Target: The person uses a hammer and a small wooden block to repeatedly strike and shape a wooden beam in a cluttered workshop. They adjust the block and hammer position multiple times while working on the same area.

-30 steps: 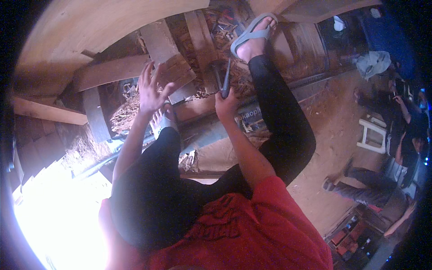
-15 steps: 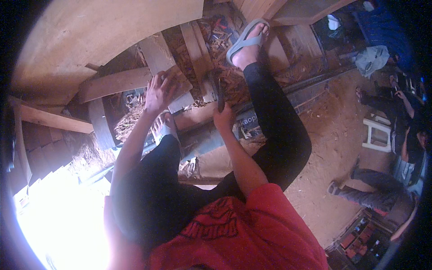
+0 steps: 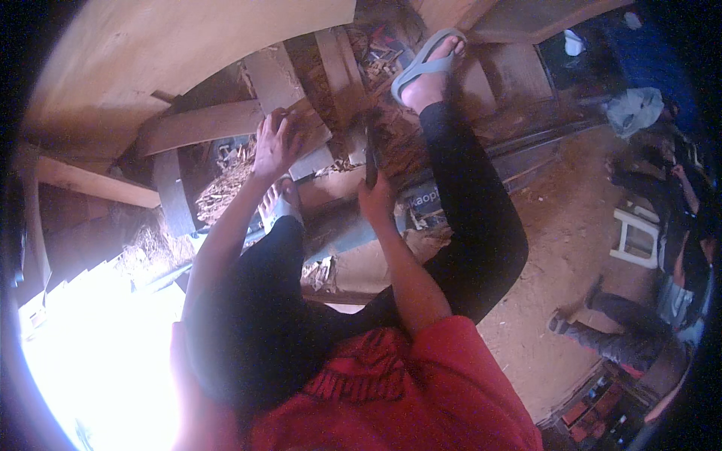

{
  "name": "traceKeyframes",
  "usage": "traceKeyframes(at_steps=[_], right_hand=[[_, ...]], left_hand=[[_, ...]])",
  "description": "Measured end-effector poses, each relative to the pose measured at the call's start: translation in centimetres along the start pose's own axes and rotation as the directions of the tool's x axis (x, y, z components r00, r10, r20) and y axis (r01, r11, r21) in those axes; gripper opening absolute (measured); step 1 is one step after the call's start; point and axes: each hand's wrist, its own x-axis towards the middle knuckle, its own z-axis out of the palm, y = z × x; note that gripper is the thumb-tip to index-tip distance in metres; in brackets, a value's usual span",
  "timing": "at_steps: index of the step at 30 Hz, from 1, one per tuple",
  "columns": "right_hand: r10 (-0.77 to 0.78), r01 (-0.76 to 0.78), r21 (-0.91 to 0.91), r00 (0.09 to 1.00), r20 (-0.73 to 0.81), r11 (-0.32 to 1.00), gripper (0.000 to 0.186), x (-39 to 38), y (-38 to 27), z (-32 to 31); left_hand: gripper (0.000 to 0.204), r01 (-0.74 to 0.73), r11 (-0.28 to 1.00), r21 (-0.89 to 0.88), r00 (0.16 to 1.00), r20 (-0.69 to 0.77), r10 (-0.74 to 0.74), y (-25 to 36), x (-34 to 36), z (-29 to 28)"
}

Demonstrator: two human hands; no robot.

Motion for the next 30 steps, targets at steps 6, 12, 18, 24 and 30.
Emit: traceKeyframes(at_steps=[6, 12, 18, 24, 30], right_hand=[[-0.092, 0.099, -0.091, 0.993, 0.071, 0.991, 0.046, -0.8, -1.6, -0.2], [-0.028, 0.051, -0.148, 0.988, 0.154, 0.988, 0.055, -0.7, 0.1, 0.2], [0.005, 0.023, -0.174, 0.988, 0.155, 0.984, 0.058, -0.9, 1.0, 1.7], [-0.063, 0.089, -0.129, 0.979, 0.191, 0.988, 0.047, -1.2, -0.5, 1.4], [-0.094, 0.093, 0.016, 0.977, 0.193, 0.996, 0.039, -0.6, -1.1, 1.9]], left_hand=[[0.050, 0.041, 0.998, -0.038, 0.999, 0.035, -0.040, -0.4, -0.4, -0.5], [0.056, -0.014, 1.000, -0.012, 0.998, 0.066, 0.015, -0.3, -0.2, -1.4], [0.049, 0.002, 1.000, 0.004, 0.995, 0.102, -0.002, -1.1, -0.5, -0.9], [0.034, 0.030, 0.997, -0.075, 0.985, 0.169, -0.017, -2.2, 0.2, -2.2], [0.019, -0.075, 0.997, 0.030, 0.997, -0.014, 0.076, -1.3, 0.8, -4.0]])
